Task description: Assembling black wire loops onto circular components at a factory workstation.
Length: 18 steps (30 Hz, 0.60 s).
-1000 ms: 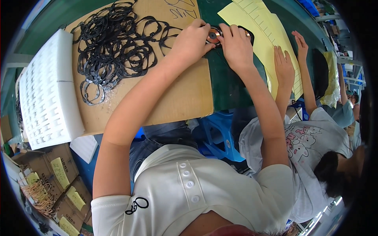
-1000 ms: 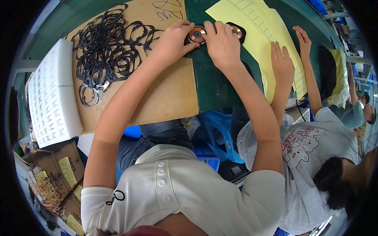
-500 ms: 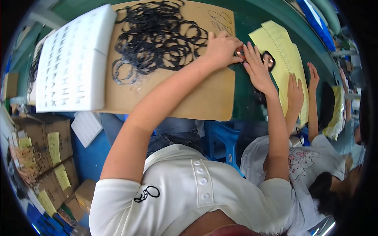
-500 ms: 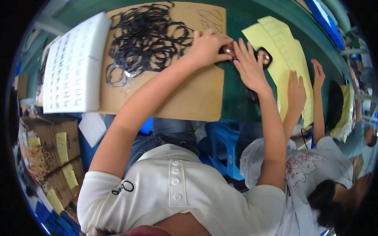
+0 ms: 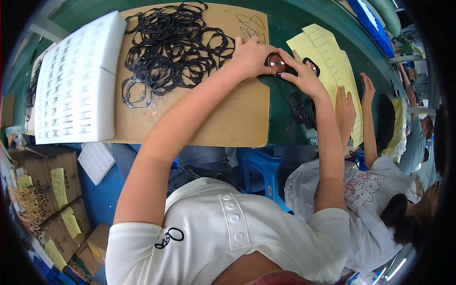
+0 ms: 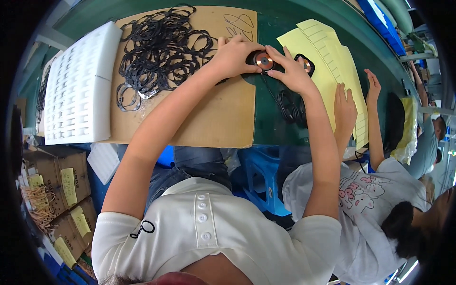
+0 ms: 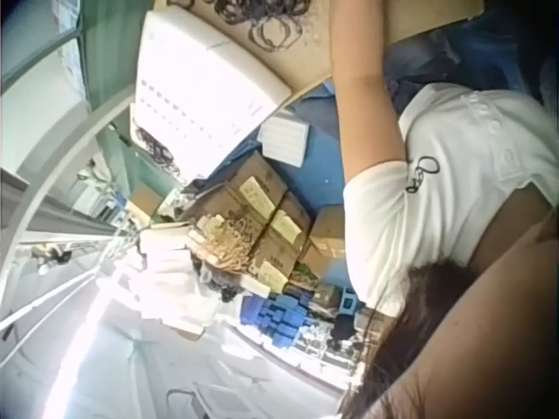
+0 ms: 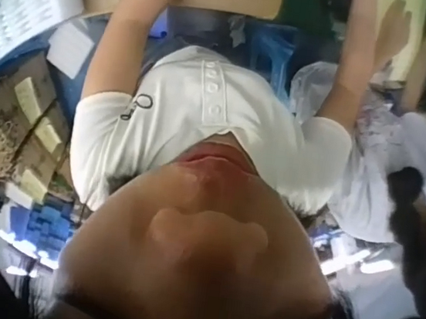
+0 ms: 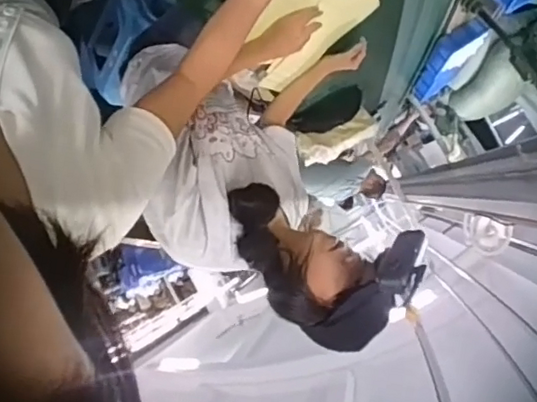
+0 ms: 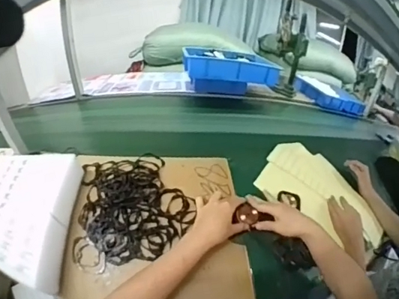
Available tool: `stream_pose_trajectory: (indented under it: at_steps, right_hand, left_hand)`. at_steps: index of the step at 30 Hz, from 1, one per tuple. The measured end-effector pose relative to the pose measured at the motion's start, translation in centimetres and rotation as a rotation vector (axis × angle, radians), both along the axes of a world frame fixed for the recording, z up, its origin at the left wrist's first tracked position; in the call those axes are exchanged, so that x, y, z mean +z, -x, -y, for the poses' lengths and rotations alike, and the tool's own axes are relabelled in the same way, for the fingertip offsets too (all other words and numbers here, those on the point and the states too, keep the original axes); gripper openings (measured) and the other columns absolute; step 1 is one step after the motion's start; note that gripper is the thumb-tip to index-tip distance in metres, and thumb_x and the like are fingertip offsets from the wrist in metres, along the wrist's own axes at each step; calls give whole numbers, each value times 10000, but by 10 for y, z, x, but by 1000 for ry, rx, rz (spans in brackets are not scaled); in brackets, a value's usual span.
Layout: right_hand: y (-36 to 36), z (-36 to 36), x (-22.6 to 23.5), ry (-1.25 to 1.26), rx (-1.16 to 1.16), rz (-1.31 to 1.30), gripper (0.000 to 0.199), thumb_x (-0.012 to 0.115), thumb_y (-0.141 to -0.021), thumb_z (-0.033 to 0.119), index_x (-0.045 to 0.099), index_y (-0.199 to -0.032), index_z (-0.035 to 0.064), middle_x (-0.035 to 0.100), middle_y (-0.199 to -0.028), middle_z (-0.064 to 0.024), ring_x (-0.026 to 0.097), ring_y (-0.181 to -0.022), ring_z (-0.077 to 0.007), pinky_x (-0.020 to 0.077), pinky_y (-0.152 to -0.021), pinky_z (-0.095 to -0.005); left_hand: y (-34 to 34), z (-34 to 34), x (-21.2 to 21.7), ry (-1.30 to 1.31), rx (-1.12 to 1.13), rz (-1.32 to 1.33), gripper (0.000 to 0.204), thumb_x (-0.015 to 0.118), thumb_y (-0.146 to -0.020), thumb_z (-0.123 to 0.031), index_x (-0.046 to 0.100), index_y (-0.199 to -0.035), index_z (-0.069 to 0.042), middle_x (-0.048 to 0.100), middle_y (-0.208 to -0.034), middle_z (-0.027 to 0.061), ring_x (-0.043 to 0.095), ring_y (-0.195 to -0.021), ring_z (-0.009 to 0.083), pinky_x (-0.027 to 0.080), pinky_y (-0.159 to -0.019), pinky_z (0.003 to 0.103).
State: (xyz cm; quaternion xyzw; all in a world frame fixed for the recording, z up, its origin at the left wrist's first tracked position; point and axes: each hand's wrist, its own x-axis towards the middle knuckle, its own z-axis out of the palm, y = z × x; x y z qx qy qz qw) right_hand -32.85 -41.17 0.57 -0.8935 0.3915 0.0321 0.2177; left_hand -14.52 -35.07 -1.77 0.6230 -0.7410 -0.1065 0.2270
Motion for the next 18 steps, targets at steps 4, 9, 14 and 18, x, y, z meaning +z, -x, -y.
stream_pose_trajectory:
  at_steps: [4,9,14,18]
  right_hand:
    - [7,0,-7,77,75,-5,540,466,-877,260,275,-1374,171,279,-1422,10,167,-1332,-302,94,-1001,-630]
    - [8,-8,-24,388,213,11,549,465,-879,256,262,-1365,99,228,-1440,-28,172,-1330,-297,118,-992,-635]
    - [-4,-14,-21,472,199,-90,557,450,-880,207,221,-1372,82,250,-1410,-85,233,-1293,-302,145,-975,-637]
    - [-30,11,-20,478,186,-35,538,424,-880,180,221,-1374,113,287,-1377,-85,282,-1256,-280,153,-952,-661]
  left_hand:
    - [2,0,-2,40,1,-61,476,699,-668,-394,592,-1096,-215,606,-940,-22,452,-919,171,257,-771,401]
    - [1,1,5,-40,38,12,470,700,-667,-388,593,-1093,-222,607,-947,-14,460,-926,175,261,-767,392]
    - [-2,-8,-12,299,122,45,549,685,-673,-365,532,-1153,-148,608,-978,14,470,-1060,216,268,-864,461]
    - [-31,-76,31,438,211,-67,512,660,-706,-301,516,-1164,-125,586,-1071,53,435,-1156,213,222,-955,494]
